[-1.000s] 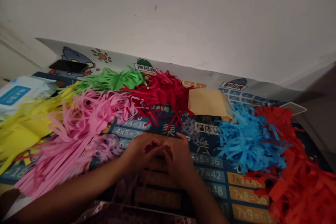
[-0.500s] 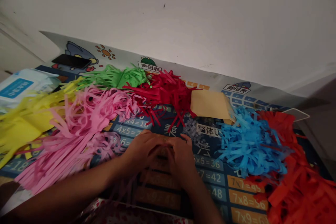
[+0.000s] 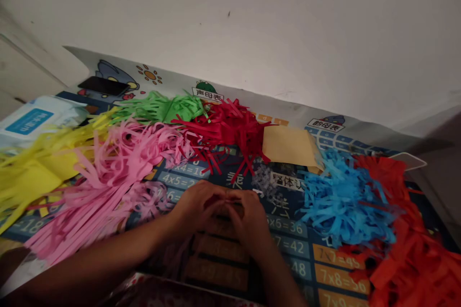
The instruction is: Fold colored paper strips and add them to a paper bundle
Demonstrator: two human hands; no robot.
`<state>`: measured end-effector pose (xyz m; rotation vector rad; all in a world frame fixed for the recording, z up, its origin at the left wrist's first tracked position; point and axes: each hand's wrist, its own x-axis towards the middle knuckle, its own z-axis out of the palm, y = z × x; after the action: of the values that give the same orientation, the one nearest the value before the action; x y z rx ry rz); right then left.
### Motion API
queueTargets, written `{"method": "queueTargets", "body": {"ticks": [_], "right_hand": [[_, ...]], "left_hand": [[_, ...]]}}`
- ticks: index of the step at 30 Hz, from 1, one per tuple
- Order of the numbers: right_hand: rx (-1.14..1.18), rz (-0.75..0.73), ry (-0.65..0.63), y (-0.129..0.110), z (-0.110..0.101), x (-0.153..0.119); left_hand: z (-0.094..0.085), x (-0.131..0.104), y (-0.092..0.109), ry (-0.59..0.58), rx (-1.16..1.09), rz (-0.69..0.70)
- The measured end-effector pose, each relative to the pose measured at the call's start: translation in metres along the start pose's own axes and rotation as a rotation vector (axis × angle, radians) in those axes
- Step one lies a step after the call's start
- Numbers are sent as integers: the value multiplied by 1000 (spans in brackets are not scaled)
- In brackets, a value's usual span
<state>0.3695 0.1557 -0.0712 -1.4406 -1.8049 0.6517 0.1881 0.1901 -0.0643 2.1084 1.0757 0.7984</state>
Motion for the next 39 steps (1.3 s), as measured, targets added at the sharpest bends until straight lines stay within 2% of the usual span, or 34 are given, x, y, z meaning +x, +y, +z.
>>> {"method": "queueTargets", "body": {"ticks": [3, 6, 10, 14, 19, 21, 29, 39], "right_hand": [[85, 121, -39, -2, -6, 4], [57, 82, -42, -4, -9, 6], [36, 12, 31, -17, -14, -2], [75, -22, 77, -42, -16, -26], [141, -30, 105, -76, -10, -58], [159, -13, 113, -86, -7, -67], [240, 33, 124, -101, 4, -92], [182, 49, 179, -104, 11, -105]], "left_hand": [[0, 0, -1, 74, -35, 2], [-3, 1, -1, 76, -56, 81], [-14, -5, 10, 85, -19, 149], [-28, -34, 35, 125, -26, 176], [-35, -72, 57, 310, 88, 458], [-37, -81, 61, 338, 108, 493], [-36, -105, 67, 340, 62, 440], [-20, -116, 67, 156, 24, 171]]}}
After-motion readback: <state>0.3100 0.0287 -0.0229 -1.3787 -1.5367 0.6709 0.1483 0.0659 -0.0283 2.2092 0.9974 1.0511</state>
